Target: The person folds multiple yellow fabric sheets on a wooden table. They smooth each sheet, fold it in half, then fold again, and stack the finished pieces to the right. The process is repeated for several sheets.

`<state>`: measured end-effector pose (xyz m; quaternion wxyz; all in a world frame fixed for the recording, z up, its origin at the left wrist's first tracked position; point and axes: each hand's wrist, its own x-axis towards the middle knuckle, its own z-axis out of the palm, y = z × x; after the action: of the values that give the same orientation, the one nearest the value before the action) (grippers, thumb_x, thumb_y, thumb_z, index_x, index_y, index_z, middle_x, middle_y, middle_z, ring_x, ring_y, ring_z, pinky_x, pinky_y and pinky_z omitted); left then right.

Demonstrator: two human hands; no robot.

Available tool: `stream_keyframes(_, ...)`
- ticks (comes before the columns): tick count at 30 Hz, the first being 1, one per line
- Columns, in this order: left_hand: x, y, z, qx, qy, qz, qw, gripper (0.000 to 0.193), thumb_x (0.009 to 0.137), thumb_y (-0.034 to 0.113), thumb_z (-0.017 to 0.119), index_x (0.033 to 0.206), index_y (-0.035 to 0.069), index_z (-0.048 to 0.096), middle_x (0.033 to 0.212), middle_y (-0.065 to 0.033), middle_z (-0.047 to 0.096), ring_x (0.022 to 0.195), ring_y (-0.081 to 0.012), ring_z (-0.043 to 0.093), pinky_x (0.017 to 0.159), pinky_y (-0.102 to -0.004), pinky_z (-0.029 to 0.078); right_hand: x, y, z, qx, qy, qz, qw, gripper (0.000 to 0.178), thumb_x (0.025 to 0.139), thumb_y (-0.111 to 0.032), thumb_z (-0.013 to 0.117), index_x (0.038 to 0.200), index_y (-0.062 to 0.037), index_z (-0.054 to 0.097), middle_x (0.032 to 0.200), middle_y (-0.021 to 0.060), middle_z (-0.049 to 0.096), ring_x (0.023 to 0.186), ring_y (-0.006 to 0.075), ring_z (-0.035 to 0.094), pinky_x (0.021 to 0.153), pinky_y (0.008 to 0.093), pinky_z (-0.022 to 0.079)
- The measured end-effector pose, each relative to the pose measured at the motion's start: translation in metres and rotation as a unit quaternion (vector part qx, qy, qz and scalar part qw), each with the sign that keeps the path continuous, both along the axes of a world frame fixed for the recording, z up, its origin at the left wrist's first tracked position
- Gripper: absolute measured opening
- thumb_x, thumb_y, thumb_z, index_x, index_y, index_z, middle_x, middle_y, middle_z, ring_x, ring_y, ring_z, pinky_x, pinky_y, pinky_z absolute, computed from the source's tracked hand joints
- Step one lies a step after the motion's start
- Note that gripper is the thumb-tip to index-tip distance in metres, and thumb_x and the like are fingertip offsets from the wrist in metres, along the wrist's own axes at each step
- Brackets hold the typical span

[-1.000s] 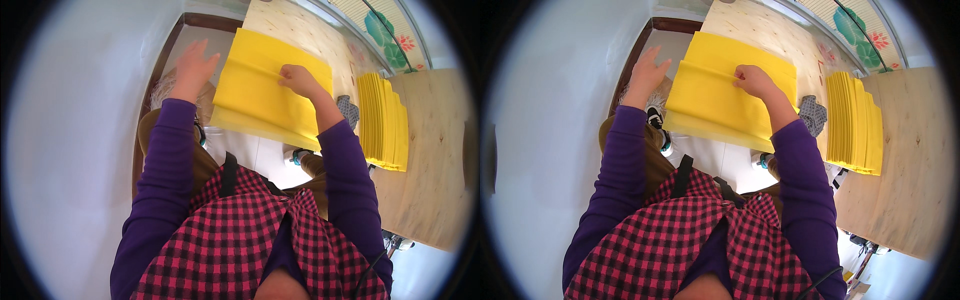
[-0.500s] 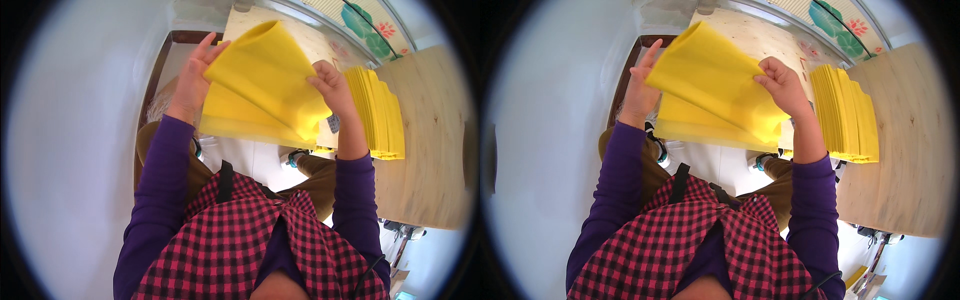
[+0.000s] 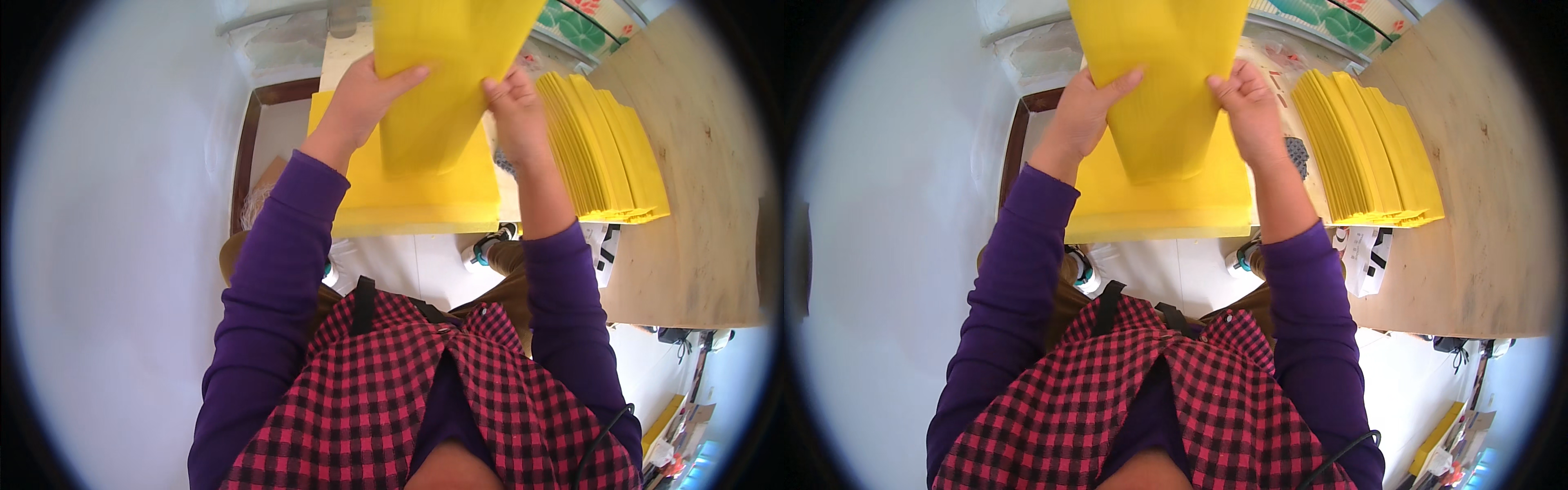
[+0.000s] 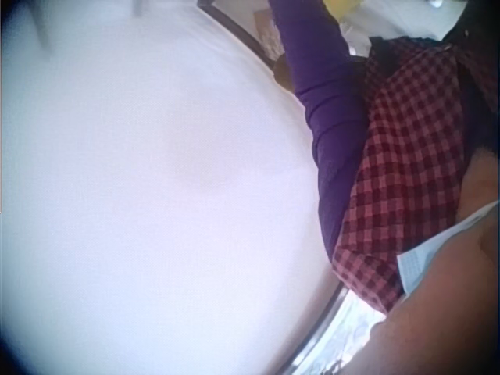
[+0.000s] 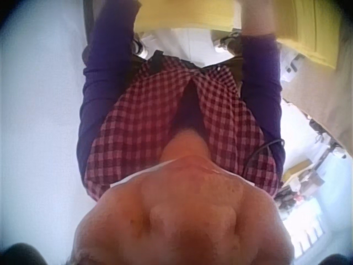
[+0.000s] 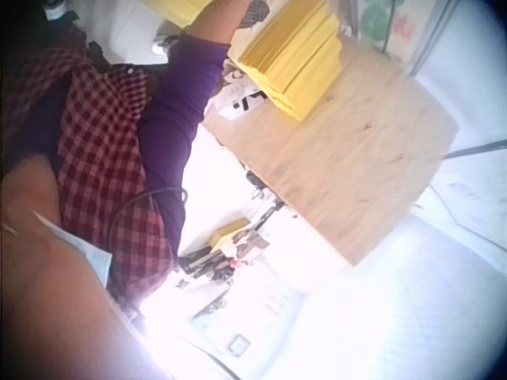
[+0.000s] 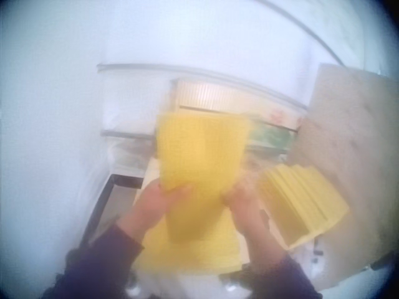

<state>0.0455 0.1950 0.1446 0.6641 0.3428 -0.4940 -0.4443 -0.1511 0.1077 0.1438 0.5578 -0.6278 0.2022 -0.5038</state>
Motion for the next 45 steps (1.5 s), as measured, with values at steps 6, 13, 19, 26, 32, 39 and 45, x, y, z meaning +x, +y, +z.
stream_keyframes(6, -0.002, -0.009, -0.02, 0.044, -0.045, -0.01, 0.998, 0.035, 0.09, 0.016, 0.065, 0.118, -0.003, 0.059, 0.11, -0.006, 0.065, 0.095, -0.0137, 0.062, 0.082, -0.0275, 0.049, -0.011, 0.002, -0.049, 0.086, 0.139, 0.031, 0.986, 0.024, 0.093, -0.009, 0.059, 0.116, -0.0006, 0.06, 0.108, 0.0057, 0.067, 0.097, 0.0124, 0.061, 0.087, 0.028, 0.047)
stream_keyframes(13, -0.009, -0.021, 0.02, 0.012, 0.011, -0.045, 0.999, 0.034, 0.094, 0.013, 0.06, 0.124, -0.001, 0.055, 0.118, -0.0068, 0.063, 0.107, -0.0169, 0.059, 0.092, -0.031, 0.046, -0.03, 0.002, -0.014, 0.074, 0.154, 0.031, 0.985, 0.021, 0.092, -0.01, 0.062, 0.109, 0.0018, 0.063, 0.095, 0.0031, 0.068, 0.083, 0.0092, 0.061, 0.076, 0.0256, 0.049)
stream_keyframes(19, -0.058, -0.039, 0.045, 0.043, 0.203, -0.114, 0.972, 0.038, 0.097, 0.013, 0.054, 0.132, 0.002, 0.047, 0.13, -0.0093, 0.055, 0.118, -0.0243, 0.054, 0.099, -0.0386, 0.045, -0.089, 0.01, 0.042, 0.058, 0.185, -0.024, 0.981, 0.02, 0.089, -0.013, 0.066, 0.102, 0.0011, 0.064, 0.084, 0.0021, 0.066, 0.072, 0.0076, 0.059, 0.066, 0.0255, 0.049)
stream_keyframes(26, -0.132, -0.069, 0.036, 0.109, 0.242, -0.164, 0.95, 0.04, 0.099, 0.016, 0.05, 0.136, 0.002, 0.042, 0.133, -0.0103, 0.052, 0.122, -0.0264, 0.051, 0.102, -0.042, 0.043, -0.186, 0.021, 0.018, 0.038, 0.249, -0.069, 0.965, 0.021, 0.089, -0.013, 0.066, 0.102, 0.0032, 0.061, 0.085, 0.002, 0.063, 0.076, 0.0071, 0.057, 0.068, 0.024, 0.047)
stream_keyframes(32, -0.185, -0.109, 0.027, 0.167, 0.258, -0.205, 0.929, 0.04, 0.1, 0.019, 0.047, 0.136, 0.003, 0.042, 0.136, -0.0112, 0.051, 0.124, -0.0277, 0.049, 0.105, -0.0433, 0.04, -0.263, 0.054, 0.002, 0.126, 0.239, -0.137, 0.953, 0.022, 0.09, -0.005, 0.062, 0.11, 0.0033, 0.058, 0.089, -0.0008, 0.06, 0.08, 0.0049, 0.055, 0.07, 0.0217, 0.046)
stream_keyframes(39, -0.251, -0.163, 0.026, 0.196, 0.275, -0.253, 0.907, 0.038, 0.1, 0.017, 0.046, 0.135, 0.003, 0.042, 0.137, -0.0117, 0.049, 0.125, -0.028, 0.048, 0.106, -0.0443, 0.039, -0.313, 0.044, 0.006, 0.124, 0.246, -0.299, 0.914, 0.029, 0.086, -0.007, 0.066, 0.111, 0.0036, 0.057, 0.081, 0.0045, 0.065, 0.074, 0.0061, 0.058, 0.066, 0.0226, 0.047)
stream_keyframes(45, -0.291, -0.222, 0.027, 0.216, 0.243, -0.241, 0.914, 0.036, 0.099, 0.016, 0.048, 0.133, 0.003, 0.044, 0.135, -0.0121, 0.05, 0.123, -0.0283, 0.049, 0.105, -0.044, 0.04, -0.344, 0.002, 0.023, 0.091, 0.252, -0.364, 0.892, 0.034, 0.089, -0.005, 0.064, 0.12, 0.0005, 0.054, 0.08, 0.0028, 0.065, 0.072, 0.0057, 0.057, 0.064, 0.0214, 0.045)
